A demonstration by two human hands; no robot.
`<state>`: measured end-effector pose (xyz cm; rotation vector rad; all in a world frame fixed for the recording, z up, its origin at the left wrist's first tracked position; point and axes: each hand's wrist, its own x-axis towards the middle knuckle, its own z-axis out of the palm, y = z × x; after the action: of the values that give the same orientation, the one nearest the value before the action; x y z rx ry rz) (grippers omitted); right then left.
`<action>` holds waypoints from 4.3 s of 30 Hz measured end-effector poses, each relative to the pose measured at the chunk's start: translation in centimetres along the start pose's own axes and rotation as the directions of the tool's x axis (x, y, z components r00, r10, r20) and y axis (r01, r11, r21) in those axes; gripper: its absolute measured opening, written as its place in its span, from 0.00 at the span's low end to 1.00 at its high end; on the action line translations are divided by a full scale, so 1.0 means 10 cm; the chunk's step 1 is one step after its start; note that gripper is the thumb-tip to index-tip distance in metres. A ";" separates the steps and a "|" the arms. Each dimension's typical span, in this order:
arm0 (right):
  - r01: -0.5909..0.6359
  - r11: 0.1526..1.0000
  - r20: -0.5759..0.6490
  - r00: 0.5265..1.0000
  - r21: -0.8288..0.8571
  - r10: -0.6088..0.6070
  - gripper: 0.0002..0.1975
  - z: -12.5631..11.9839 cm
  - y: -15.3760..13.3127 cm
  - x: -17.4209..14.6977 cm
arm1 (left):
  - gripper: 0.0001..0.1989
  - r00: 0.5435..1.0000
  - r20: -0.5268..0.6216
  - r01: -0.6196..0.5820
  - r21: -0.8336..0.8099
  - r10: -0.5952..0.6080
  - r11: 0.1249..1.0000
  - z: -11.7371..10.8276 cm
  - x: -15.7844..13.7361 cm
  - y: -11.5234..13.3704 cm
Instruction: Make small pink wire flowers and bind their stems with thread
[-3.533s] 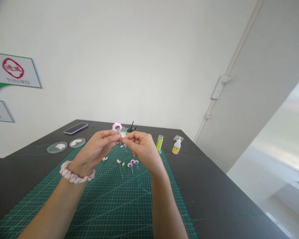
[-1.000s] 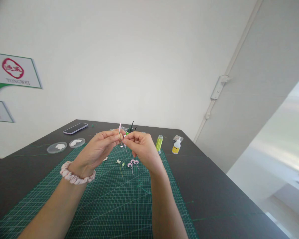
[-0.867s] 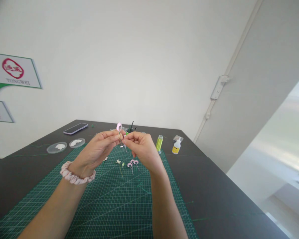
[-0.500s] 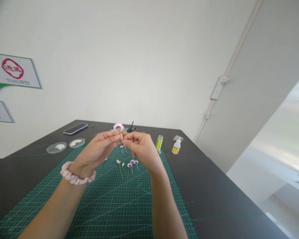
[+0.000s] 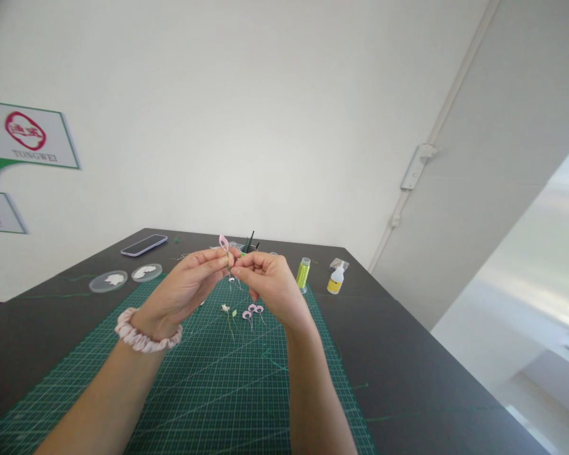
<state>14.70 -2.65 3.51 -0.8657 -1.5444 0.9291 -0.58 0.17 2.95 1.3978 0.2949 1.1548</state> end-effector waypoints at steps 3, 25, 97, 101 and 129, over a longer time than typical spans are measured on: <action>-0.011 1.000 0.001 1.000 0.011 0.011 0.07 0.01 -0.01 0.00 | 0.08 1.000 0.013 0.000 -0.006 0.000 1.000 0.01 0.00 0.00; -0.069 0.970 0.113 0.993 0.234 0.043 0.11 0.00 0.02 0.03 | 0.09 0.999 0.035 0.001 -0.085 0.002 0.996 0.01 -0.01 -0.03; -0.015 0.997 -0.088 0.996 -0.077 0.008 0.08 0.05 -0.08 -0.01 | 0.09 0.979 -0.205 0.014 0.090 0.005 0.996 0.05 0.00 0.05; -0.012 0.997 -0.077 0.997 -0.078 0.006 0.08 0.05 -0.07 -0.01 | 0.09 0.980 -0.201 0.008 0.083 0.009 0.996 0.04 0.00 0.05; -0.018 0.998 -0.036 0.999 -0.065 0.016 0.08 0.01 -0.03 0.00 | 0.07 0.982 -0.191 0.010 0.078 0.005 0.997 0.04 0.01 0.04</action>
<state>14.61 -2.82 3.73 -0.9385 -1.5463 0.8745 -0.42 -0.10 3.42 1.3556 0.4821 1.2898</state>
